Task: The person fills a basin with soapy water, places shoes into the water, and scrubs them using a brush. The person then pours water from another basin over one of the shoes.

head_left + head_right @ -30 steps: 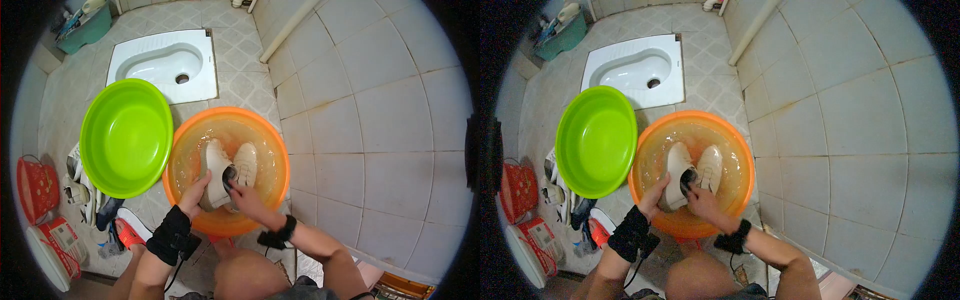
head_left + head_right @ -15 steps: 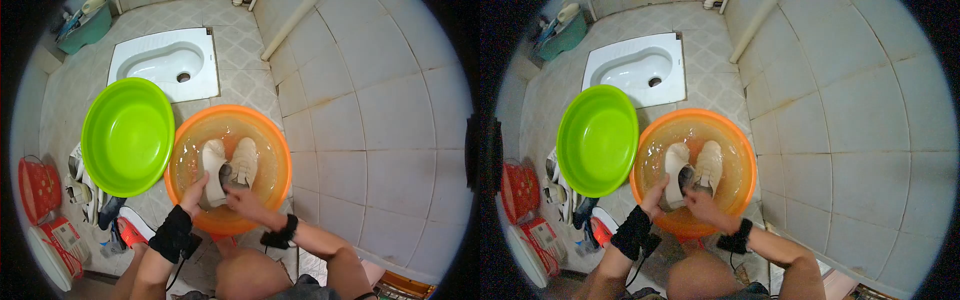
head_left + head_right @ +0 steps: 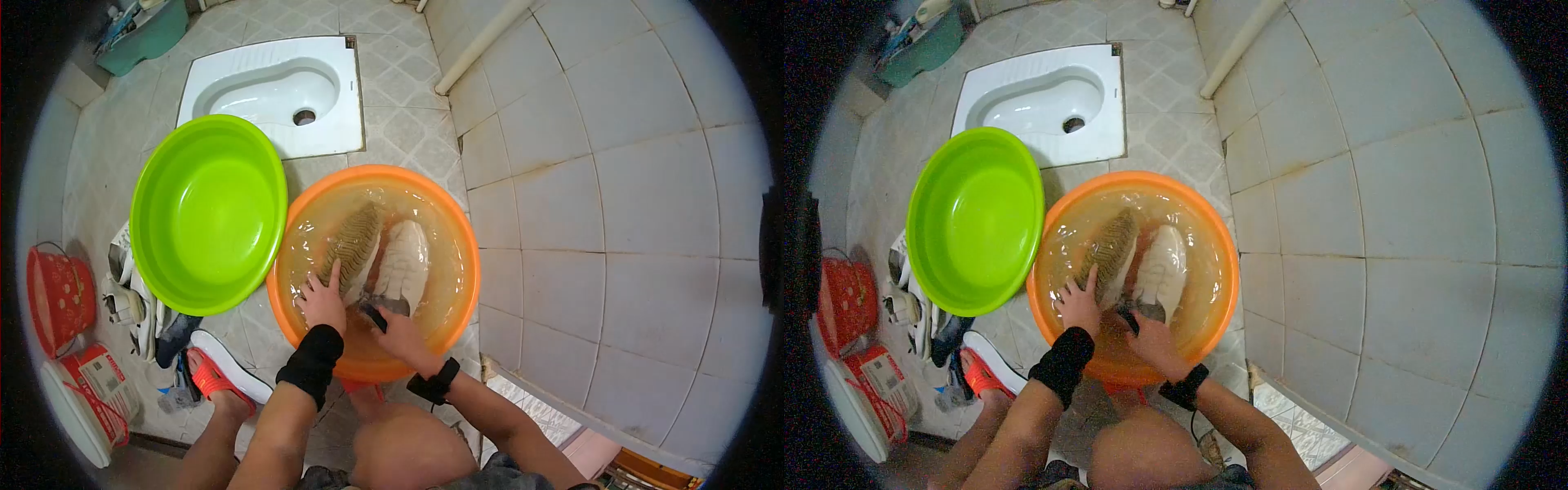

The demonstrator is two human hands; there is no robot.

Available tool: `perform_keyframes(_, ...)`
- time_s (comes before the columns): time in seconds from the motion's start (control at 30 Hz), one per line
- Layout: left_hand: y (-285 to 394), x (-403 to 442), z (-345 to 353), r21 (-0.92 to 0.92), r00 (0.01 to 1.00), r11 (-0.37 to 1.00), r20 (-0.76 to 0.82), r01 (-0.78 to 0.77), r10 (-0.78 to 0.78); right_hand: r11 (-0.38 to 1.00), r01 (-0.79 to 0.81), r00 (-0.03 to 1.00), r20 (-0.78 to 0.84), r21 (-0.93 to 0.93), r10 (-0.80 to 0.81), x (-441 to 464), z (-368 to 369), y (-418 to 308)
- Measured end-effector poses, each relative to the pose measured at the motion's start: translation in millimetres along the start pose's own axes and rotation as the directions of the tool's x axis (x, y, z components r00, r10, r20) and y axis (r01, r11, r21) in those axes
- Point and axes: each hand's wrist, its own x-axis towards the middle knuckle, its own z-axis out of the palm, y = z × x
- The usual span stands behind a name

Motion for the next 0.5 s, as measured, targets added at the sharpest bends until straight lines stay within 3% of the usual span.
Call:
perform_keyframes(0.07, -0.9, 2.3, 7.8, 0.035, 0.999, 0.999, 0.015, 0.034, -0.035, 0.999, -0.039, 0.999, 0.025, -0.001, 0.039, 0.4, -2.3, 0.7)
perform_keyframes(0.13, -5.5, 6.8, -1.2, -0.024, 0.935, 0.999, 0.352, -0.029, 0.036, 0.998, -0.011, 0.999, 0.037, -0.058, 0.013, -2.5, 0.0, 6.8)
perform_keyframes(0.17, -10.9, 8.2, -2.9, -0.020, 0.936, 0.999, 0.350, -0.029, 0.034, 0.998, -0.008, 0.999, 0.035, -0.055, 0.010, -7.2, 5.2, 15.4)
perform_keyframes(0.23, -26.9, 12.5, -5.4, -0.553, 0.928, 0.821, 0.211, -0.145, 0.306, 0.952, 0.119, 0.992, -0.065, 0.282, -0.105, -17.4, 14.4, 33.0)
perform_keyframes(0.27, -33.7, 17.0, -10.7, -0.547, 0.929, 0.825, 0.212, -0.145, 0.303, 0.950, 0.122, 0.992, -0.065, 0.288, -0.107, -23.3, 7.0, 28.7)
perform_keyframes(0.3, -40.0, 23.7, -20.6, -0.799, 0.834, 0.545, 0.467, 0.255, 0.293, 0.919, 0.149, 0.989, -0.066, 0.365, -0.134, -34.1, -6.7, 15.6)
perform_keyframes(0.33, -44.6, 26.3, -30.9, -0.750, 0.657, 0.157, 0.644, 0.642, 0.391, 0.882, 0.174, 0.985, -0.070, 0.438, -0.160, -41.4, -18.8, 1.7)
perform_keyframes(0.37, -44.6, 22.1, -44.8, -0.669, 0.606, -0.071, 0.617, 0.740, 0.502, 0.880, 0.176, 0.984, -0.072, 0.442, -0.161, -40.6, -27.2, -13.3)
perform_keyframes(0.4, -42.1, 17.8, -47.7, -0.671, 0.608, -0.069, 0.616, 0.738, 0.501, 0.938, 0.145, 0.989, -0.072, 0.315, -0.129, -32.9, -36.1, -30.3)
perform_keyframes(0.43, -39.4, 11.2, -48.4, -0.636, 0.619, -0.178, 0.584, 0.751, 0.525, 0.977, 0.109, 0.992, -0.078, 0.180, -0.097, -20.9, -42.2, -42.4)
perform_keyframes(0.47, -35.8, 5.9, -49.7, -0.589, 0.632, -0.284, 0.550, 0.757, 0.545, 0.977, 0.113, 0.992, -0.080, 0.181, -0.100, -1.7, -42.3, -45.9)
perform_keyframes(0.5, -31.2, 1.8, -52.1, -0.482, 0.608, -0.375, 0.558, 0.792, 0.565, 0.997, 0.074, 0.991, -0.114, 0.028, -0.070, 22.1, -38.0, -45.0)
